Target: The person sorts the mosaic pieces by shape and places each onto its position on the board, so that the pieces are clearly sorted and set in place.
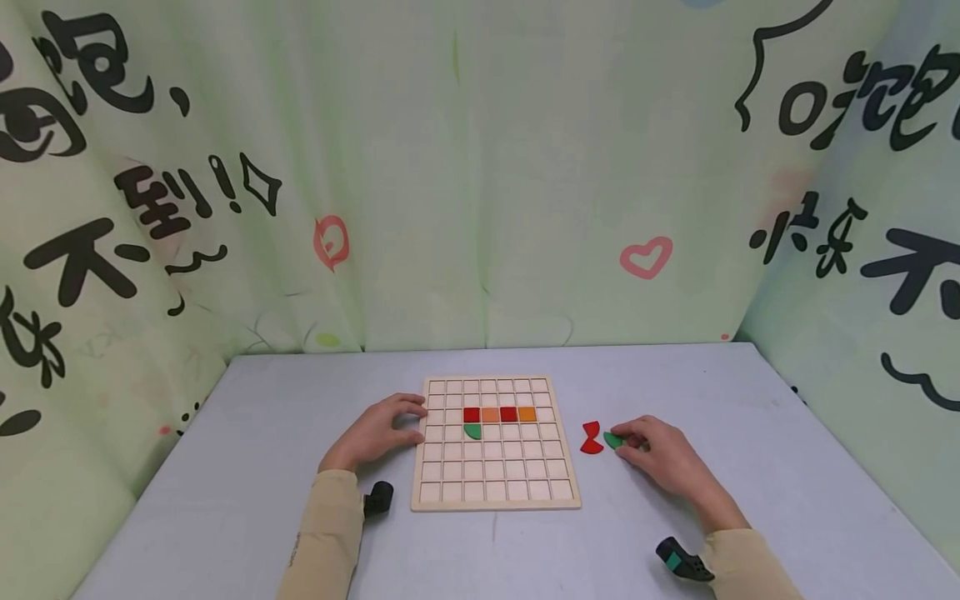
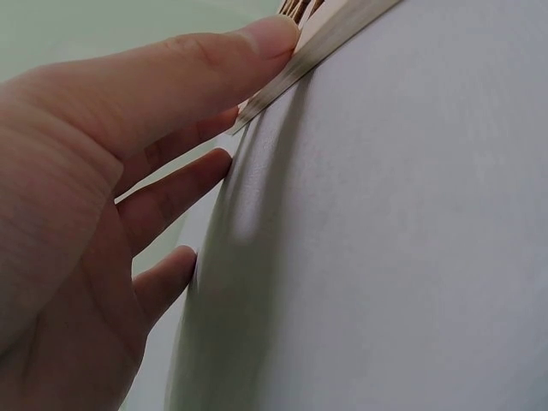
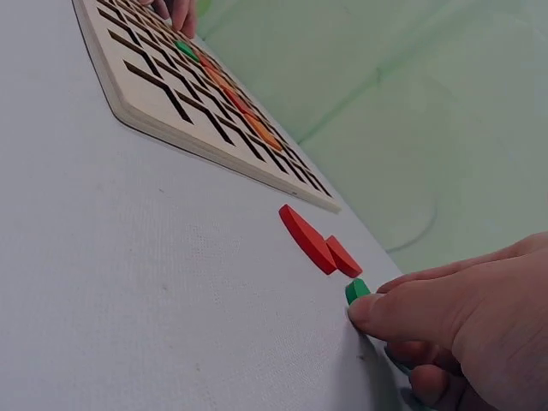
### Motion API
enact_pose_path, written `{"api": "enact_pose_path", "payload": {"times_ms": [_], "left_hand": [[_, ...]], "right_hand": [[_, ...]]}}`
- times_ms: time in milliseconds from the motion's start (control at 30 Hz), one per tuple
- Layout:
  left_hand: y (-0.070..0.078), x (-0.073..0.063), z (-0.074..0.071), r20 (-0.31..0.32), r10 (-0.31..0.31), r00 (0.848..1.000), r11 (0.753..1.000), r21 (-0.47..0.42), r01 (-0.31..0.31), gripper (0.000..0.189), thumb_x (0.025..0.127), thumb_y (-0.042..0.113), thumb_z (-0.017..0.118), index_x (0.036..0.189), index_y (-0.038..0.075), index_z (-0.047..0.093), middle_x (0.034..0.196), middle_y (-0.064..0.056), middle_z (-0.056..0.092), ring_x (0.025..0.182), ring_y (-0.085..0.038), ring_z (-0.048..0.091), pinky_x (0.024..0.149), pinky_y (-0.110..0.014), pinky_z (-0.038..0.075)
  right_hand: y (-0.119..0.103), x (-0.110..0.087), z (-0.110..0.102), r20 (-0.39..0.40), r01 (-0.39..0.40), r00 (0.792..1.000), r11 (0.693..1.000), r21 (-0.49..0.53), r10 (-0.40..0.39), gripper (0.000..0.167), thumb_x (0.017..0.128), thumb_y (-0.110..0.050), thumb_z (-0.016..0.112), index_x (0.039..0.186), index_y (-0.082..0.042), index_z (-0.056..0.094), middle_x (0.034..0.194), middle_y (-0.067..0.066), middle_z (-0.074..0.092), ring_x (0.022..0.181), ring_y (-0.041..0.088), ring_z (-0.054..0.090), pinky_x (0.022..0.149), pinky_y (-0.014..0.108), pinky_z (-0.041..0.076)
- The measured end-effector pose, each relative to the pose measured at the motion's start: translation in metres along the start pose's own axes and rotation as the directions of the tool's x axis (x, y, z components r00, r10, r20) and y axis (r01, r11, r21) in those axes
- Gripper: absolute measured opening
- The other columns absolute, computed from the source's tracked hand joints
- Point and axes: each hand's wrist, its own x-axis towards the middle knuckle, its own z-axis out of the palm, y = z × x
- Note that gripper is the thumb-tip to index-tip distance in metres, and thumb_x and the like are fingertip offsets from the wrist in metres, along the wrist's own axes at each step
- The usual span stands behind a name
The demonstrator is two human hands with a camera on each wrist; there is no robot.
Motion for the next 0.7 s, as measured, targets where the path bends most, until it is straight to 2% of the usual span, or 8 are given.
{"api": "enact_pose_path", "payload": {"times_ms": [233, 400, 567, 700], "left_hand": [[0.0005, -0.0005, -0.0008, -0.004, 0.021, 1.0, 1.0, -0.001, -0.021, 0.036, 0.083, 0.015, 0.078, 0.117, 0.007, 0.069, 0.139, -0.006, 0.054, 0.135, -0.03, 0.043, 0.112, -0.046, 0.035], [-0.0003, -0.0005, -0.0011, -0.008, 0.031, 0.999, 1.0, 0.005, -0.031, 0.036, 0.083, 0.016, 0.078, 0.117, 0.007, 0.069, 0.138, -0.006, 0.054, 0.134, -0.031, 0.043, 0.111, -0.047, 0.036], [-0.0004, -0.0004, -0.0014, -0.003, 0.035, 0.999, 0.999, 0.003, -0.035, 0.036, 0.083, 0.015, 0.078, 0.117, 0.006, 0.069, 0.138, -0.006, 0.054, 0.134, -0.031, 0.043, 0.111, -0.047, 0.036], [-0.0003, -0.0006, -0.0014, 0.001, 0.041, 0.999, 0.999, -0.003, -0.041, 0.037, 0.083, 0.015, 0.078, 0.117, 0.006, 0.069, 0.138, -0.007, 0.054, 0.134, -0.031, 0.044, 0.111, -0.047, 0.036]], "right_hand": [[0.0, 0.0009, 0.0019, -0.034, 0.05, 0.998, 0.999, -0.017, -0.051, 0.031, 0.085, -0.007, 0.075, 0.114, -0.001, 0.07, 0.1, 0.007, 0.063, 0.082, 0.017, 0.054, 0.07, 0.031, 0.051], [-0.0016, 0.0015, 0.0029, -0.055, 0.074, 0.996, 0.997, -0.026, -0.076, 0.028, 0.085, -0.004, 0.074, 0.113, -0.002, 0.071, 0.102, 0.009, 0.064, 0.083, 0.017, 0.055, 0.074, 0.034, 0.054], [-0.0035, 0.0017, 0.0031, -0.088, 0.087, 0.992, 0.996, -0.015, -0.088, 0.029, 0.085, -0.001, 0.072, 0.114, -0.001, 0.07, 0.105, 0.012, 0.064, 0.088, 0.02, 0.061, 0.077, 0.039, 0.057], [-0.0043, 0.0011, 0.0031, -0.105, 0.086, 0.991, 0.996, 0.0, -0.086, 0.029, 0.085, 0.0, 0.072, 0.114, 0.0, 0.07, 0.106, 0.013, 0.064, 0.089, 0.021, 0.063, 0.076, 0.036, 0.057]]}}
